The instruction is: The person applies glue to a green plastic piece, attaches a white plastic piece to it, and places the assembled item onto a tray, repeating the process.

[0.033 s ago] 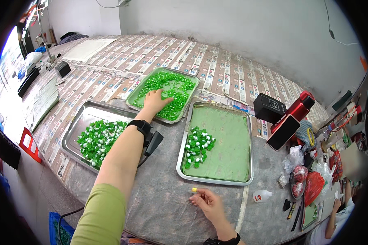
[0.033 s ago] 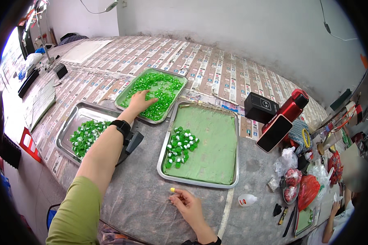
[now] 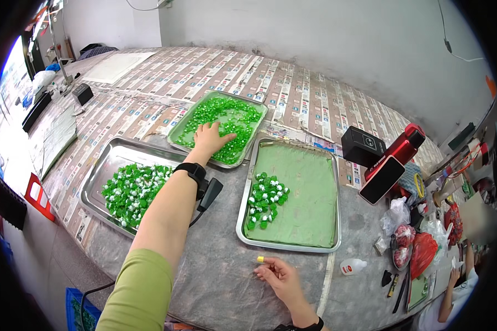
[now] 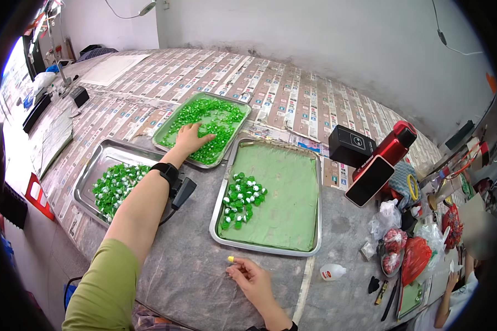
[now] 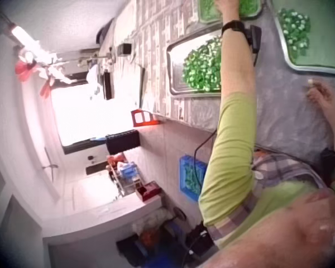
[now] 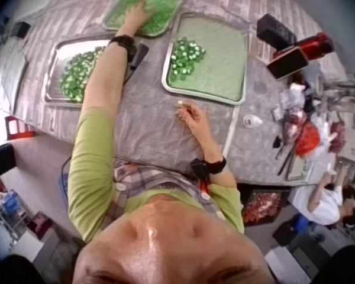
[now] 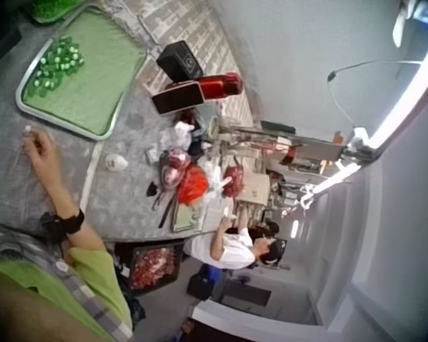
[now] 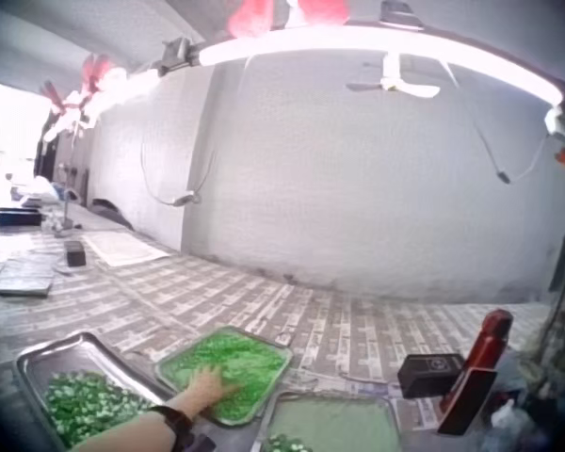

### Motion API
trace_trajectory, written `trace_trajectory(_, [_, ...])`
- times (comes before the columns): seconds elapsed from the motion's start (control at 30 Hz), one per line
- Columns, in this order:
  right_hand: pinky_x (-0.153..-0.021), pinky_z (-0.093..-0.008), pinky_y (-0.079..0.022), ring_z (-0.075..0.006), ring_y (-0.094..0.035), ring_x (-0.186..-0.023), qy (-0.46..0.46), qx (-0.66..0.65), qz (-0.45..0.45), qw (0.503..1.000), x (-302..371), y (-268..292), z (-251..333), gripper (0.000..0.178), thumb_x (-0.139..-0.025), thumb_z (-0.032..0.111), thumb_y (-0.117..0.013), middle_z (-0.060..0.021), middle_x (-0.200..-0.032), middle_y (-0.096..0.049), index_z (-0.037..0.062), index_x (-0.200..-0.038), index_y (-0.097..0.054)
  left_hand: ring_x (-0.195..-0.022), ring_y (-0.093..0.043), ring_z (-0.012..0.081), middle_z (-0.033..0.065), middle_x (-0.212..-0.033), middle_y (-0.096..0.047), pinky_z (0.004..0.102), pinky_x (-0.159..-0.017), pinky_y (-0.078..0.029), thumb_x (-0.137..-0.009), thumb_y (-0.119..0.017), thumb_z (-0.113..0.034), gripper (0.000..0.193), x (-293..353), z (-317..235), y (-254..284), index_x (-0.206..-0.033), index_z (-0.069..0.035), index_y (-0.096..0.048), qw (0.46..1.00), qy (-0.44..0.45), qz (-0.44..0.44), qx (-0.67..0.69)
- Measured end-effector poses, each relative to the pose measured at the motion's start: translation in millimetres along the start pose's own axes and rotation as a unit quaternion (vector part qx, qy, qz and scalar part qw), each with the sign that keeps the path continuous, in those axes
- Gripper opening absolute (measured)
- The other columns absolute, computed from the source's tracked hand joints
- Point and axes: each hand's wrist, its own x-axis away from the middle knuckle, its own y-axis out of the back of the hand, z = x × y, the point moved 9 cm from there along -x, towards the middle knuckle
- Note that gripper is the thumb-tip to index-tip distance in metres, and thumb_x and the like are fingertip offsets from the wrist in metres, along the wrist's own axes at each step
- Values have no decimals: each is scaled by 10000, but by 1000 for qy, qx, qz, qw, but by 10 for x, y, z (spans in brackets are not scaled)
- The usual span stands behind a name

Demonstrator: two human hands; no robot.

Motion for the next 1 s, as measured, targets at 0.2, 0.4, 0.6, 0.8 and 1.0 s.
trace_trajectory(0.2, [-607, -188, -443, -74, -552, -677, -7, 67, -9, 998, -18, -1, 42, 231, -747, 83, -589, -48, -776, -593, 7, -961, -551, -1093, -341, 324, 145, -1121, -435, 510, -877, -264, -658, -485, -609, 652, 55, -282, -93, -1070, -103, -489, 995, -8, -54, -86])
trace_trajectory(0.4, [-616, -196, -449, -88, -562, -689, 0, 82, -16, 996, -31, 18, 53, 227, -744, 89, -592, -53, -774, -593, 9, -953, -557, -943, -429, 275, 103, -946, -510, 380, -701, -398, -713, -514, -462, 436, 57, -474, -55, -888, -65, -551, 986, -69, -81, -132])
trace_trajectory(0.6, [-595, -201, -449, -86, -557, -669, 12, 108, -15, 994, -36, -12, 125, 216, -739, 93, -595, -52, -761, -591, 16, -939, -563, -866, -508, 289, 117, -853, -542, 391, -636, -465, -739, -496, -414, 378, -25, -407, -40, -831, -51, -543, 989, -52, -69, -116])
trace_trajectory(0.8, [-579, -202, -450, -85, -556, -649, 20, 133, -14, 991, -19, -10, 131, 207, -743, 101, -590, -47, -746, -592, 25, -935, -567, -806, -551, 282, 134, -804, -579, 388, -650, -461, -753, -465, -387, 354, -52, -331, -19, -809, -50, -560, 998, -16, -20, -57])
trace_trajectory(1.0, [-565, -204, -448, -83, -553, -636, 38, 134, -16, 990, -6, -18, 154, 203, -740, 114, -597, -51, -735, -593, 29, -923, -574, -767, -558, 289, 156, -779, -581, 396, -658, -444, -755, -447, -372, 364, -69, -298, 162, -806, -30, -561, 998, 16, -43, 35])
